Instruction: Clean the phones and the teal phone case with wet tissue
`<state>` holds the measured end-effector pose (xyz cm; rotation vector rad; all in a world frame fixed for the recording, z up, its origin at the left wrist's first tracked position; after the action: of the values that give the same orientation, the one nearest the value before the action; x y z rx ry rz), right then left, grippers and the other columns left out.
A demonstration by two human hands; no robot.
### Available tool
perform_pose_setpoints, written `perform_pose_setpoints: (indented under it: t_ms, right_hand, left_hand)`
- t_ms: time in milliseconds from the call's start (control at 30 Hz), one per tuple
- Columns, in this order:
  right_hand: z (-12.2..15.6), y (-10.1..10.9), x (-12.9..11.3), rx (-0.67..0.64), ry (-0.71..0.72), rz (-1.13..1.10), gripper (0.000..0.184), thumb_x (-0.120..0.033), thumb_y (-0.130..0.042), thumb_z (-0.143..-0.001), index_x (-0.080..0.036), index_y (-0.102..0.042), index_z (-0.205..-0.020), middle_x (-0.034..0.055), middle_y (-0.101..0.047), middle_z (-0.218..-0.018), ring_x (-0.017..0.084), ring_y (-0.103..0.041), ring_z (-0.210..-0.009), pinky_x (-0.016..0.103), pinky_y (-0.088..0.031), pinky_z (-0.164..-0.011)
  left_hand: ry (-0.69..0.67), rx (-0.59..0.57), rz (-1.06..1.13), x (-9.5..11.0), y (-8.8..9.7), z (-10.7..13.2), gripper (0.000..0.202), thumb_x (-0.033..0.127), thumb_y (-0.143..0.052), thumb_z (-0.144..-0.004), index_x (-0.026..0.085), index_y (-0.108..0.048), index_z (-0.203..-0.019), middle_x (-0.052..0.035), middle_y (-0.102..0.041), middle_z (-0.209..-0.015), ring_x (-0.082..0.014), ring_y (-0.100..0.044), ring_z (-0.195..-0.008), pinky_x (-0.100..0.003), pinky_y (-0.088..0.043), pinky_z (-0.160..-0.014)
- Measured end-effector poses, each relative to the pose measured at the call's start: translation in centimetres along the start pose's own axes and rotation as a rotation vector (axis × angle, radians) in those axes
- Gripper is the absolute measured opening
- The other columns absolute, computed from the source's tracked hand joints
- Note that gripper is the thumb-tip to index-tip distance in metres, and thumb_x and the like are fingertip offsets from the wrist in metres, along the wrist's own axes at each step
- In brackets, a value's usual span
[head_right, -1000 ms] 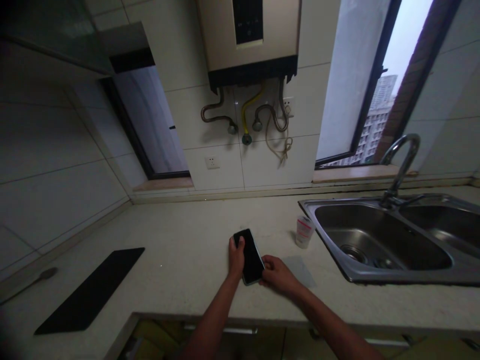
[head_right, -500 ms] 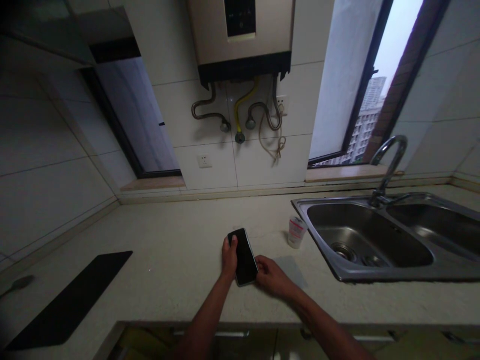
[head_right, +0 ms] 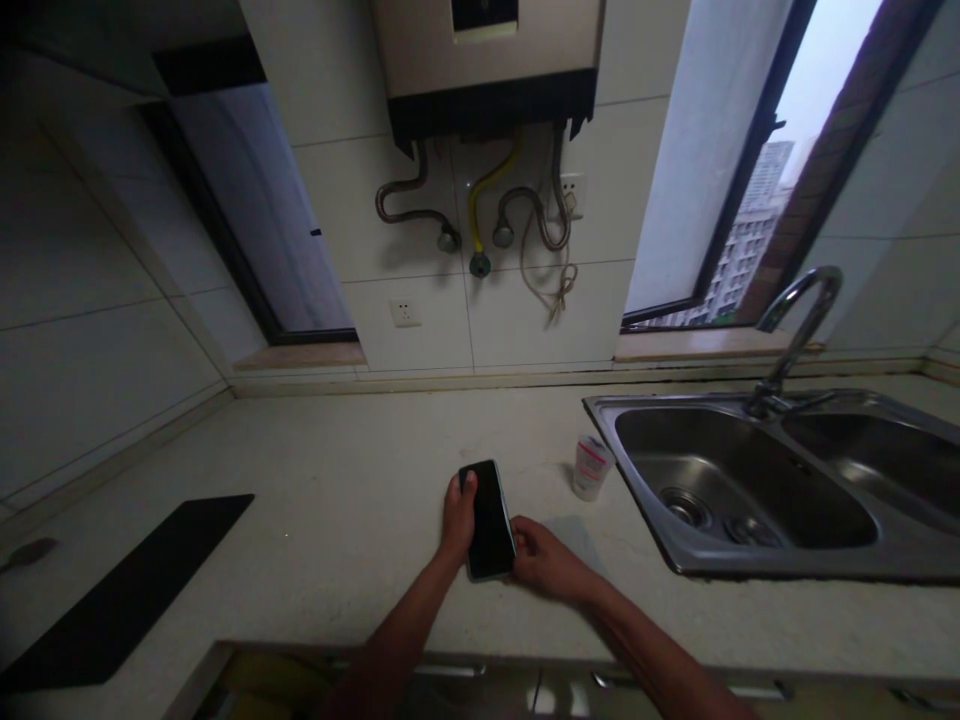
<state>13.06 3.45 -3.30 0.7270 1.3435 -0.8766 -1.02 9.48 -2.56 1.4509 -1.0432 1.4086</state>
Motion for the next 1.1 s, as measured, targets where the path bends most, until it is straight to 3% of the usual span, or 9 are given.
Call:
perform_pose_setpoints:
  t_ms: [167, 433, 600, 733, 833, 1100]
  right_hand:
    - [0.4, 0.9, 0.2, -0.039, -0.036, 0.109, 0.034, -0.022, -0.072, -0.061, -0.021, -0.047, -0.084, -0.0079, -0.042, -0.069, 0.009, -0.037, -0.064, 0.02, -0.031, -0.055]
    - [0.2, 1.5, 1.5, -0.012, 0.051, 0.151, 0.032, -0.025, -0.073, -0.066, -0.022, -0.043, -0.078, -0.007, -0.039, -0.069, 0.009, -0.033, -0.063, 0.019, -0.03, -0.054]
    - [0.0, 2.3, 1.4, 0.013, 0.036, -0.027, 0.038, -0.045, -0.076, -0.073, -0.022, -0.047, -0.082, -0.0061, -0.042, -0.07, 0.01, -0.041, -0.064, 0.021, -0.041, -0.058]
    - [-1.0, 2.2, -0.2, -0.067, -0.01, -0.238, 0.051, -0.052, -0.086, -0.062, -0.021, -0.051, -0.083, -0.0044, -0.054, -0.073, 0.012, -0.055, -0.069, 0.031, -0.053, -0.076]
    - [-1.8, 1.7, -0.7, -0.122, -0.048, -0.323, 0.054, -0.045, -0.091, -0.059, -0.02, -0.056, -0.092, -0.0014, -0.064, -0.08, 0.015, -0.064, -0.077, 0.037, -0.054, -0.085]
    - [-2.2, 1.7, 0.4, -0.125, -0.072, -0.363, 0.054, -0.034, -0.089, -0.063, -0.018, -0.062, -0.107, 0.0035, -0.074, -0.092, 0.018, -0.072, -0.086, 0.042, -0.056, -0.091]
  left_hand:
    - [-0.005, 0.042, -0.011, 0.1, 0.1, 0.9, 0.062, 0.075, -0.049, -0.084, 0.019, -0.063, -0.106, -0.0109, -0.071, -0.099, -0.0268, -0.066, -0.098, -0.037, -0.052, -0.084]
    - [0.028, 0.046, 0.017, 0.8, 0.2, 1.2, 0.063, 0.079, -0.053, -0.079, 0.02, -0.064, -0.1, -0.0095, -0.07, -0.094, -0.0261, -0.066, -0.093, -0.035, -0.051, -0.081]
    - [0.029, -0.028, 0.053, 1.9, -1.8, 0.1, 0.064, 0.08, -0.052, -0.078, 0.019, -0.063, -0.094, -0.0074, -0.068, -0.085, -0.0224, -0.064, -0.078, -0.032, -0.051, -0.07]
    - [0.104, -0.079, 0.056, 1.1, -3.2, -1.7, 0.068, 0.085, -0.051, -0.073, 0.018, -0.06, -0.085, -0.0053, -0.065, -0.076, -0.0196, -0.06, -0.067, -0.03, -0.047, -0.06]
    - [0.086, -0.096, 0.024, 0.6, -3.3, -2.8, 0.064, 0.081, -0.052, -0.077, 0.019, -0.06, -0.087, -0.0041, -0.064, -0.076, -0.018, -0.058, -0.066, -0.029, -0.046, -0.06]
    - [0.052, -0.1, 0.017, 0.2, -2.8, -3.2, 0.056, 0.073, -0.054, -0.082, 0.018, -0.061, -0.092, -0.0053, -0.066, -0.082, -0.0179, -0.06, -0.072, -0.027, -0.046, -0.063]
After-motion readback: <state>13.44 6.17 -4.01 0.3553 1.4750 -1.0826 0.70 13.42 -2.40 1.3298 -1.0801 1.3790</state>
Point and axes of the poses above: each hand's wrist, its own z-axis away from the middle knuckle, its own y-axis out of the back of the hand, x = y × z, the point moved 10 cm from there along -z, towards the middle knuckle
